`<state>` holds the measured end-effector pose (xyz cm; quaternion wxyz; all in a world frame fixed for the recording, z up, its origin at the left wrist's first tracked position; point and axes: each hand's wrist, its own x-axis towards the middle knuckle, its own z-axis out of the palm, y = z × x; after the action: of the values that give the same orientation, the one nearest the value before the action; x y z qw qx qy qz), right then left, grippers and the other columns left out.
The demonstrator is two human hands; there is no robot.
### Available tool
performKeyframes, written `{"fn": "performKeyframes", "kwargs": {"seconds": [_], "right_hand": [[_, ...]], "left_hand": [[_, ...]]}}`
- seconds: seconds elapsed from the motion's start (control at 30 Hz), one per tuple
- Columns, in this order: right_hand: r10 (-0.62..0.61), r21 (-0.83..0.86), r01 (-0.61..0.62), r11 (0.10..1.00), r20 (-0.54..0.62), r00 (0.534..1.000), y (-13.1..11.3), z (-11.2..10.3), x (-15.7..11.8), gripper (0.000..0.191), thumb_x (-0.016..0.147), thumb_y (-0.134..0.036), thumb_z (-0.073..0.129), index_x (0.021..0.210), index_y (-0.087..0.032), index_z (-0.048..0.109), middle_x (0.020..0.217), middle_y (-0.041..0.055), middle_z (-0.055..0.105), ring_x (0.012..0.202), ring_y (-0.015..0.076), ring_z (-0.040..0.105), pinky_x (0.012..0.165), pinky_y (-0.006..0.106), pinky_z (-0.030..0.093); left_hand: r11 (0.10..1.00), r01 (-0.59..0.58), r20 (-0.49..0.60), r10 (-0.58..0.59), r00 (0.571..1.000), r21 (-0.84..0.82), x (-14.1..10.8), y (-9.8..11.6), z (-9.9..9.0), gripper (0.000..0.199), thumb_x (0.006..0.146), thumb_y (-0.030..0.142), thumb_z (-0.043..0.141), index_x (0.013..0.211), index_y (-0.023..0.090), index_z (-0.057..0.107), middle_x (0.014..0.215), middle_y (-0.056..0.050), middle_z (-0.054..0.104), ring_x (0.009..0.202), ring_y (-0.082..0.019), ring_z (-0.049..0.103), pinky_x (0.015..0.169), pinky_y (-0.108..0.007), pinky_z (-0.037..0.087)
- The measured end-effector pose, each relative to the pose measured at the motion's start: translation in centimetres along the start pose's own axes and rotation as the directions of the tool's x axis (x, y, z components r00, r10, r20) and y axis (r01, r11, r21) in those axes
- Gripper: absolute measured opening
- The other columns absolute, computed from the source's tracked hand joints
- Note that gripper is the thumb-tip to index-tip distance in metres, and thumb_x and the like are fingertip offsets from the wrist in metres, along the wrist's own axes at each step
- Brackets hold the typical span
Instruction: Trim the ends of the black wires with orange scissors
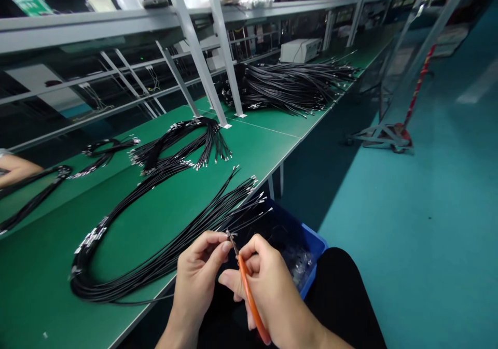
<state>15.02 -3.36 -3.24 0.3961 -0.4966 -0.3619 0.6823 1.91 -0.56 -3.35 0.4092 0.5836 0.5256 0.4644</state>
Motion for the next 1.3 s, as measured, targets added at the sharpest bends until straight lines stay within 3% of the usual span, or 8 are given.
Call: {"fn": "performKeyframes", "kwargs": {"seconds": [0.13,0.33,0.6,0.97,1.03,1.13,1.2,1.3], "right_hand": [[0.020,0.040,-0.022,0.999,0.044,0.999,0.3,-0.5,-0.1,0.025,0.078,-0.036,0.063,0.078,-0.023,0.042,0.048,-0.0100,0.056,0.024,0.0050,0.040,0.024,0.012,0.022],[0.034,-0.031,-0.032,0.999,0.051,0.998,0.4,-0.9,-0.7,0.019,0.078,-0.026,0.061,0.075,-0.021,0.043,0.051,-0.0091,0.057,0.027,0.0022,0.037,0.030,0.013,0.029],[0.086,-0.108,-0.092,0.990,-0.064,0.994,-0.6,0.1,0.2,0.024,0.070,-0.026,0.066,0.072,-0.022,0.042,0.047,-0.0100,0.053,0.028,0.0047,0.039,0.027,0.014,0.028],[0.118,-0.132,-0.118,0.984,-0.014,0.993,-0.6,-0.3,0.0,0.022,0.074,-0.030,0.062,0.073,-0.023,0.041,0.048,-0.0090,0.056,0.024,0.0055,0.038,0.024,0.015,0.025],[0.101,-0.186,-0.108,0.977,-0.045,0.994,-0.3,-0.4,-0.2,0.023,0.071,-0.025,0.065,0.071,-0.023,0.042,0.047,-0.0092,0.054,0.026,0.0057,0.039,0.025,0.015,0.026],[-0.019,-0.196,-0.003,0.981,-0.112,0.994,0.5,-0.9,-0.6,0.023,0.068,-0.021,0.069,0.070,-0.022,0.045,0.049,-0.0084,0.053,0.033,0.0061,0.042,0.030,0.015,0.028],[-0.113,-0.144,0.084,0.986,-0.207,0.972,0.8,-1.6,-0.6,0.024,0.068,-0.023,0.071,0.073,-0.022,0.048,0.051,-0.0076,0.055,0.036,0.0058,0.042,0.032,0.016,0.028],[-0.208,-0.068,0.197,0.978,-0.316,0.926,0.6,-2.8,-0.4,0.033,0.063,-0.027,0.078,0.082,-0.023,0.051,0.056,-0.0064,0.058,0.039,0.0066,0.043,0.037,0.018,0.032]], "left_hand": [[0.999,-0.008,-0.002,0.008,1.000,0.033,0.1,-0.2,0.1,0.006,0.080,0.024,0.064,0.079,0.019,0.066,0.071,0.000,0.066,0.065,-0.015,0.060,0.061,-0.023,0.047],[0.996,-0.041,-0.076,0.047,0.996,0.075,0.0,-0.8,0.3,0.006,0.081,0.025,0.062,0.082,0.020,0.065,0.075,0.000,0.065,0.066,-0.014,0.060,0.063,-0.024,0.049],[0.985,-0.104,-0.064,0.114,0.991,0.141,-0.4,-1.2,0.5,0.004,0.083,0.022,0.060,0.081,0.020,0.063,0.073,0.001,0.063,0.066,-0.014,0.060,0.063,-0.024,0.049],[0.976,-0.121,-0.050,0.132,0.990,0.184,-0.2,-1.8,0.7,0.005,0.084,0.023,0.059,0.083,0.021,0.063,0.073,0.001,0.063,0.065,-0.014,0.060,0.062,-0.024,0.049],[0.971,-0.131,-0.054,0.144,0.988,0.200,-0.1,-1.8,0.6,0.006,0.084,0.024,0.058,0.083,0.021,0.063,0.074,0.001,0.064,0.067,-0.014,0.061,0.063,-0.024,0.049],[0.954,-0.154,-0.062,0.175,0.983,0.256,0.1,-1.8,0.9,0.006,0.085,0.023,0.057,0.084,0.021,0.063,0.076,0.001,0.064,0.069,-0.014,0.061,0.064,-0.024,0.048],[0.916,-0.174,0.029,0.175,0.984,0.361,0.0,-2.0,1.4,0.007,0.084,0.019,0.056,0.082,0.021,0.063,0.076,0.001,0.065,0.069,-0.014,0.061,0.064,-0.024,0.047],[0.772,-0.307,0.343,0.122,0.931,0.557,-0.5,-2.6,2.1,0.007,0.080,0.016,0.061,0.076,0.022,0.063,0.072,0.002,0.065,0.066,-0.015,0.060,0.058,-0.023,0.044]]}}
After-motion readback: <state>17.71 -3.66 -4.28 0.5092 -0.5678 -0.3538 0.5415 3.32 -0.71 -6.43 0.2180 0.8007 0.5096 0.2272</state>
